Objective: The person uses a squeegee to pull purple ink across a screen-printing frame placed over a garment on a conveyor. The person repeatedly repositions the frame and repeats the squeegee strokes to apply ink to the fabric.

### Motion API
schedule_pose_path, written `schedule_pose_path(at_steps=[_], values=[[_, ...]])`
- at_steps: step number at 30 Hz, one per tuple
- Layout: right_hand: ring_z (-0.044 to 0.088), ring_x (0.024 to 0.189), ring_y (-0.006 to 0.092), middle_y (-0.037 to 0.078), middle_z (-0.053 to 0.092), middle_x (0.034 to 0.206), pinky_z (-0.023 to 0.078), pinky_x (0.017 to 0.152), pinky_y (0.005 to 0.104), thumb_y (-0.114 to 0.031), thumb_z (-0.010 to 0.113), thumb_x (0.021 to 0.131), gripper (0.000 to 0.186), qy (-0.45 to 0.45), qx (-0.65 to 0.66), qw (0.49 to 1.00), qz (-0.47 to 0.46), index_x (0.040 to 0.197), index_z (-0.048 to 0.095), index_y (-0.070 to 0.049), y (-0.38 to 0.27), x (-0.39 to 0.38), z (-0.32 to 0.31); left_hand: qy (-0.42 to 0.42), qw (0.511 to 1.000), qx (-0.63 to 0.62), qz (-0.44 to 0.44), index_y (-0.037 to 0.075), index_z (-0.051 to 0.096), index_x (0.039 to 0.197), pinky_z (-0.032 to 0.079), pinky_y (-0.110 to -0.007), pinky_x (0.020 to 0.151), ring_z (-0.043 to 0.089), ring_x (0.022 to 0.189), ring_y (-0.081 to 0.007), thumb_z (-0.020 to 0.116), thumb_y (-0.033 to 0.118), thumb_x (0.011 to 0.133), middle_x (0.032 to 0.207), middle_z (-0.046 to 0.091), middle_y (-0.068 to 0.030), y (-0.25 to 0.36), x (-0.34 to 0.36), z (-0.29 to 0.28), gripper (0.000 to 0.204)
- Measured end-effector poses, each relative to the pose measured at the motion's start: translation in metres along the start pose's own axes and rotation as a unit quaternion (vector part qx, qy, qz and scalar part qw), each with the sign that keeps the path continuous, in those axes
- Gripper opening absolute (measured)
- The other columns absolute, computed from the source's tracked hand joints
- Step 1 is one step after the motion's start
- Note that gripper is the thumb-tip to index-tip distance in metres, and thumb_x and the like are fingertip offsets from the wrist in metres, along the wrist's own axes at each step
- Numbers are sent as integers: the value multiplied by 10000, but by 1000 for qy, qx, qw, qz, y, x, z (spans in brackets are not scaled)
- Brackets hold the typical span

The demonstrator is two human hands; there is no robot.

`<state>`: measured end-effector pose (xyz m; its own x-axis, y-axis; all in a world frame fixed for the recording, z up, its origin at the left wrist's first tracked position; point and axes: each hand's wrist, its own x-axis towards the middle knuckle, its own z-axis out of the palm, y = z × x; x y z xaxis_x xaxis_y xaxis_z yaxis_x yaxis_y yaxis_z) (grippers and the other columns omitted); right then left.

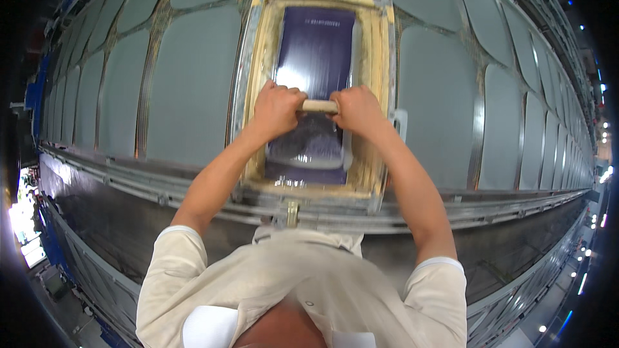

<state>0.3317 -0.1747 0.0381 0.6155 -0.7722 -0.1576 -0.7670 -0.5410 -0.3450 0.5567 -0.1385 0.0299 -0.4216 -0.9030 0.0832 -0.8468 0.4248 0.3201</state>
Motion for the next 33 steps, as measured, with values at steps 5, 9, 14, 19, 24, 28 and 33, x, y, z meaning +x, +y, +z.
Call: schedule_pose_path(at_steps=[5,9,14,19,24,28,33], values=[[693,898,374,169,723,879,539,802,483,-297,845,762,323,43,22,998,31,956,726,-68,85,138,-53,52,995,78,26,121,690,826,456,-446,786,695,831,-289,816,234,743,841,710,-61,-83,150,-10,189],[690,946,403,202,728,946,548,859,460,-363,841,771,446,38,-8,998,49,1091,736,-71,139,217,-74,23,993,119,6,123,711,885,509,-483,811,712,844,-317,820,305,761,841,728,-112,-126,240,-11,246],[708,876,393,213,732,918,561,814,464,-383,852,735,455,28,2,999,25,1036,752,-57,166,253,-77,20,997,76,2,173,747,983,546,-479,738,720,830,-337,809,348,771,865,741,-98,-151,273,-6,281],[723,808,396,241,733,868,573,753,477,-398,864,659,471,45,-30,997,60,971,779,-56,156,233,-60,9,995,99,-21,112,779,974,570,-512,791,719,831,-397,741,230,734,851,730,-212,-122,246,-14,270],[688,843,390,183,716,853,538,756,469,-337,850,755,340,35,11,999,32,936,730,-76,96,142,-33,-3,997,74,-27,157,751,873,565,-467,686,723,776,-324,812,300,731,799,730,-108,-75,153,-5,211],[686,801,386,156,702,801,541,729,471,-295,854,752,290,35,45,997,43,920,726,-97,34,43,5,18,1000,22,-7,116,714,783,540,-439,719,711,747,-295,799,197,698,787,712,-93,-21,44,9,145],[695,804,338,129,721,852,555,782,446,-220,864,732,289,22,38,999,4,939,733,-67,-40,-81,50,-2,999,31,-9,117,696,863,456,-374,766,666,797,-242,761,111,681,851,683,-41,55,-86,19,194]])
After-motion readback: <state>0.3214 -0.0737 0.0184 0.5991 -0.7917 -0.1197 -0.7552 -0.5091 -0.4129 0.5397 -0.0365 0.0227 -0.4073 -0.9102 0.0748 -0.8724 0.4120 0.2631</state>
